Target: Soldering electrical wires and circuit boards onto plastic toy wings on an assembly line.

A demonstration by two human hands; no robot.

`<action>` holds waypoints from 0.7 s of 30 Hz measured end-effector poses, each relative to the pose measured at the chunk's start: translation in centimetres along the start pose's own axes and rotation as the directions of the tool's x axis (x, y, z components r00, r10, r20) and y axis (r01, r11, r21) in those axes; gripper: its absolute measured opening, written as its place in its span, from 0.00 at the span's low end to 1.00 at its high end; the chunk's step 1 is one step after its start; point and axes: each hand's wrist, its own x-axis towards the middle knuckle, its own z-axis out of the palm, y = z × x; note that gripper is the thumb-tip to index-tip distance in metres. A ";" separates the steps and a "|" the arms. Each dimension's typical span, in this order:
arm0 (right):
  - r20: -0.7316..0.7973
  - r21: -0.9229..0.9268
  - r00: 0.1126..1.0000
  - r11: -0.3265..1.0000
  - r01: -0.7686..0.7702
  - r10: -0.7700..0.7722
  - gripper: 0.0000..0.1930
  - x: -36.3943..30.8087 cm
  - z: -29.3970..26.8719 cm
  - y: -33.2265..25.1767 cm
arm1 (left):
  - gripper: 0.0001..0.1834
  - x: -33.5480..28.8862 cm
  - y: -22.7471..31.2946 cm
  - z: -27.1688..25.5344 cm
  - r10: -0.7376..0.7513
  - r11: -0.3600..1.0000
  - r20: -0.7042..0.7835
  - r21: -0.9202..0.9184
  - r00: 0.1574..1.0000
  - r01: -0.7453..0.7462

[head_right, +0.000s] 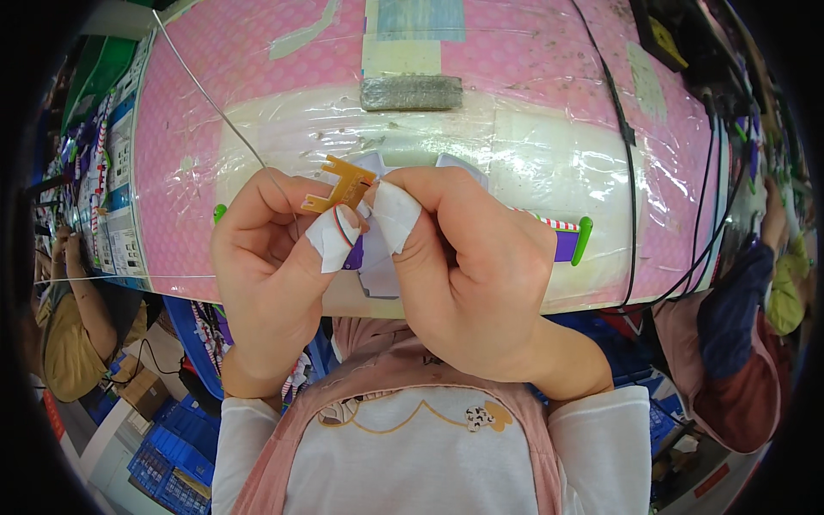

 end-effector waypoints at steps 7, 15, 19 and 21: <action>0.008 -0.004 1.000 1.000 0.002 -0.002 0.02 0.0 0.0 0.0 | 0.08 -0.2 -0.3 0.1 0.047 0.998 -0.004 0.046 0.999 -0.047; 0.056 0.090 0.997 0.994 -0.066 0.061 0.03 0.0 -0.3 0.0 | 0.07 -0.2 -0.4 0.3 0.095 0.995 -0.021 0.019 0.995 -0.095; 0.095 0.148 0.989 0.981 -0.128 0.115 0.04 0.3 -0.4 0.0 | 0.07 -0.1 -0.4 0.0 0.088 0.995 0.004 0.055 0.996 -0.088; 0.138 0.172 0.978 0.969 -0.180 0.157 0.05 0.4 -0.6 -0.2 | 0.07 -0.2 -0.3 0.0 0.081 0.994 0.004 0.068 0.997 -0.081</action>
